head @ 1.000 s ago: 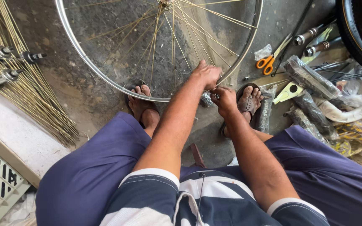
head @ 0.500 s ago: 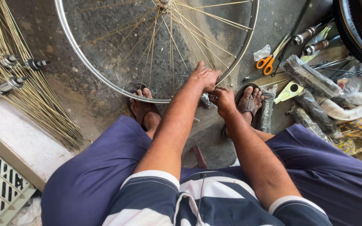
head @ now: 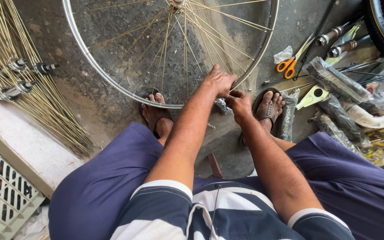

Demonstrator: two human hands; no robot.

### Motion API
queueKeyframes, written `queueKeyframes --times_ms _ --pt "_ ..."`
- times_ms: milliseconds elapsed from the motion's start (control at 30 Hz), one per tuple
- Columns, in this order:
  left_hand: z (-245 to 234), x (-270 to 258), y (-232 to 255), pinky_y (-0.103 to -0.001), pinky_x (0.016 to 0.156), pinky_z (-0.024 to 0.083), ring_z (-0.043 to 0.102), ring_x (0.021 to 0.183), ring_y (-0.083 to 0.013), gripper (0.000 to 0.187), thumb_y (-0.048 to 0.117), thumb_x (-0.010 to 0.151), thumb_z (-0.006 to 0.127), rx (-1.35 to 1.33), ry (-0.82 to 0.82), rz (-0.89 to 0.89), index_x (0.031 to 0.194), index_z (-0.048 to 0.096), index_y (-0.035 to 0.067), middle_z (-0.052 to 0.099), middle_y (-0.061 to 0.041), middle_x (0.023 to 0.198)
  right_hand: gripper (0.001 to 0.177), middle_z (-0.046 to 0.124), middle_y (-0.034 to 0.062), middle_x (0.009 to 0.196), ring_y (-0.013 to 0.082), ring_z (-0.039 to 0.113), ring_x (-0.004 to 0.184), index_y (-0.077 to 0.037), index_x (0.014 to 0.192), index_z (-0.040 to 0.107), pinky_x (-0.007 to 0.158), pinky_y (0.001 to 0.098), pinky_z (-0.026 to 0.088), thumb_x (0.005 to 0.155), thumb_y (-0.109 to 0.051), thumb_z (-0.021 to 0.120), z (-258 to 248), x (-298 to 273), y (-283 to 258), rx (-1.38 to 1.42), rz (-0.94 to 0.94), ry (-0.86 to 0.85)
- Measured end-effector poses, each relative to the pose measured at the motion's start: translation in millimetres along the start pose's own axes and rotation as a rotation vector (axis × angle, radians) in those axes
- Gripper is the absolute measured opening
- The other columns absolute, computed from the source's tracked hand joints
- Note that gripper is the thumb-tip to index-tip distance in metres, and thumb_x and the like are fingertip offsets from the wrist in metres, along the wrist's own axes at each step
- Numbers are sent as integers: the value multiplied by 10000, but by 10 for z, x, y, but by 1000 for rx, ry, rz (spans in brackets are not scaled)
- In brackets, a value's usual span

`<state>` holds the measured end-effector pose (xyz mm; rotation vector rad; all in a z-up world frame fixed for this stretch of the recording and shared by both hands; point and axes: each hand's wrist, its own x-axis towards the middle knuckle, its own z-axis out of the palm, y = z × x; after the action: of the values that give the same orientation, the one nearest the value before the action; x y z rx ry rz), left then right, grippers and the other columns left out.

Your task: The person sits on the floor and adjusts the spokes of a bicycle wheel by hand. They repeatedly tighten and loosen the spoke nipples to true the wheel, working methodically around the rim.

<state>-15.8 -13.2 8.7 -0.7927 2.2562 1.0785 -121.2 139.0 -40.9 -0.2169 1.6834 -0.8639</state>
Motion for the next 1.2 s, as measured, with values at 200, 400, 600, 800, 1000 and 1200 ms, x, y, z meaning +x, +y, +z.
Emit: queueKeyframes --times_ms 200,400,600,800,1000,1200 --pt "7 28 -16 -466 1080 319 661 901 -201 450 28 825 749 -67 22 20 1211 559 160 705 -20 908 120 719 86 920 144 660 774 11 983 694 695 280 559 886 9 765 49 33 73 26 -170 36" --pt "51 115 -56 -486 1095 317 666 925 -217 333 82 853 729 -101 40 40 1151 603 162 715 -35 934 131 733 30 951 118 666 827 -33 1045 701 748 270 571 918 -2 704 174 -116 107 -169 -259 172" --pt "4 149 -163 -531 1118 258 693 981 -251 175 80 843 692 189 169 68 991 742 161 747 -83 997 188 736 55 946 132 665 850 -3 1012 707 784 276 566 838 28 773 193 -14 129 -238 -307 214" --pt "-53 5 -151 -463 1050 343 721 940 -240 105 94 828 699 246 166 82 844 783 156 772 -81 909 155 760 51 944 129 692 860 -14 1003 739 789 265 567 854 15 770 171 -13 218 -290 -384 247" --pt "-50 -13 -149 -463 1043 335 697 900 -227 68 128 812 725 237 177 89 829 777 168 752 -66 863 174 764 25 964 115 719 872 -40 1017 746 814 255 609 849 2 738 203 -4 241 -168 -305 250" --pt "-36 11 -125 -456 1058 327 679 878 -200 72 135 830 728 267 153 75 820 774 189 733 -28 823 112 754 61 932 138 698 858 3 1004 734 794 279 581 901 43 741 169 -6 328 -294 -392 260"
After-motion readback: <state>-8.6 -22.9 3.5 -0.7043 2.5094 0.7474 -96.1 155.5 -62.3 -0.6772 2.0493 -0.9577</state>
